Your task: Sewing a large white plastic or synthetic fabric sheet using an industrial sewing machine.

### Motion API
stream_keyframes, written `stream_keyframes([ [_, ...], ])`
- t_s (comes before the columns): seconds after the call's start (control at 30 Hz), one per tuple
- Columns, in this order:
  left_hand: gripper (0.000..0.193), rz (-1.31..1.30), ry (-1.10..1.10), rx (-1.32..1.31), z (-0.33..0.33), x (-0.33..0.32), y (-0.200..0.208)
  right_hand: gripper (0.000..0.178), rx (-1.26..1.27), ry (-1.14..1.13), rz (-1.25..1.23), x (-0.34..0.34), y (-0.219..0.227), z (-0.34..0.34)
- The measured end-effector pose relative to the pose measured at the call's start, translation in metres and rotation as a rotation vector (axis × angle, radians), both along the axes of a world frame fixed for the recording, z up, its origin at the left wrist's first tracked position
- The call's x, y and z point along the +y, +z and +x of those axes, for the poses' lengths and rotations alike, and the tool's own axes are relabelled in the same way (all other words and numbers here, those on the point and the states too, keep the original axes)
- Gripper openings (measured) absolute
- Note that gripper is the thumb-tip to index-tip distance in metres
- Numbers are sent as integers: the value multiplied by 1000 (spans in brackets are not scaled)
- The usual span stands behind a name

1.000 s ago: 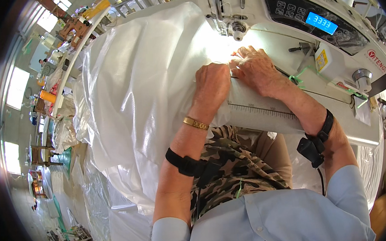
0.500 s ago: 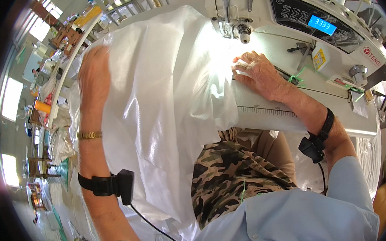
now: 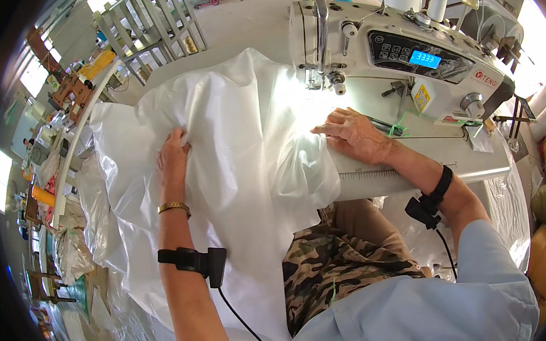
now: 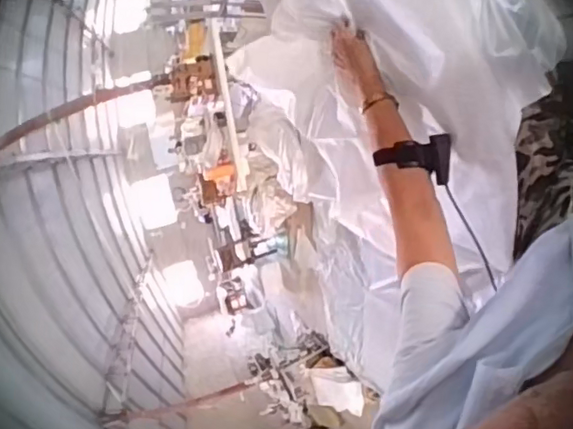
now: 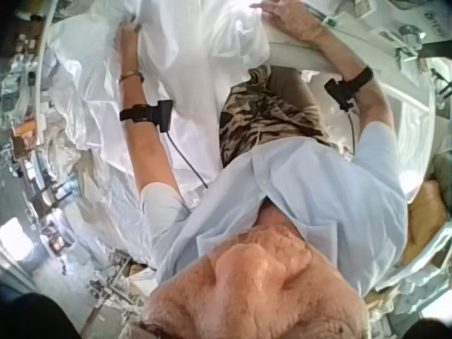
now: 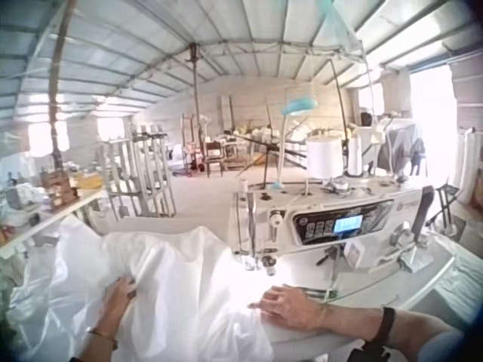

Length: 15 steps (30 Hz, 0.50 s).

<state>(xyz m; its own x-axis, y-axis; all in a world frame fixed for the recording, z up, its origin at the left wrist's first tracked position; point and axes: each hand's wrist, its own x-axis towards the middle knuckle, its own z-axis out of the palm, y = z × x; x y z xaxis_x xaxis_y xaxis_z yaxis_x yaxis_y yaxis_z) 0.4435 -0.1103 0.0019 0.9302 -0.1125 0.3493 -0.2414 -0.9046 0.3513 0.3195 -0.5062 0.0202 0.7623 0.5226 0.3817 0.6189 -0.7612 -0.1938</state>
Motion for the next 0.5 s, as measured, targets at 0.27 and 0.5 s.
stream_keyframes([
  [0.27,10,218,141,170,-71,34,19,16,-81,-27,34,-2,-11,-1],
  [0.5,26,495,138,221,-227,183,-57,14,-148,-443,4,-29,-23,3],
])
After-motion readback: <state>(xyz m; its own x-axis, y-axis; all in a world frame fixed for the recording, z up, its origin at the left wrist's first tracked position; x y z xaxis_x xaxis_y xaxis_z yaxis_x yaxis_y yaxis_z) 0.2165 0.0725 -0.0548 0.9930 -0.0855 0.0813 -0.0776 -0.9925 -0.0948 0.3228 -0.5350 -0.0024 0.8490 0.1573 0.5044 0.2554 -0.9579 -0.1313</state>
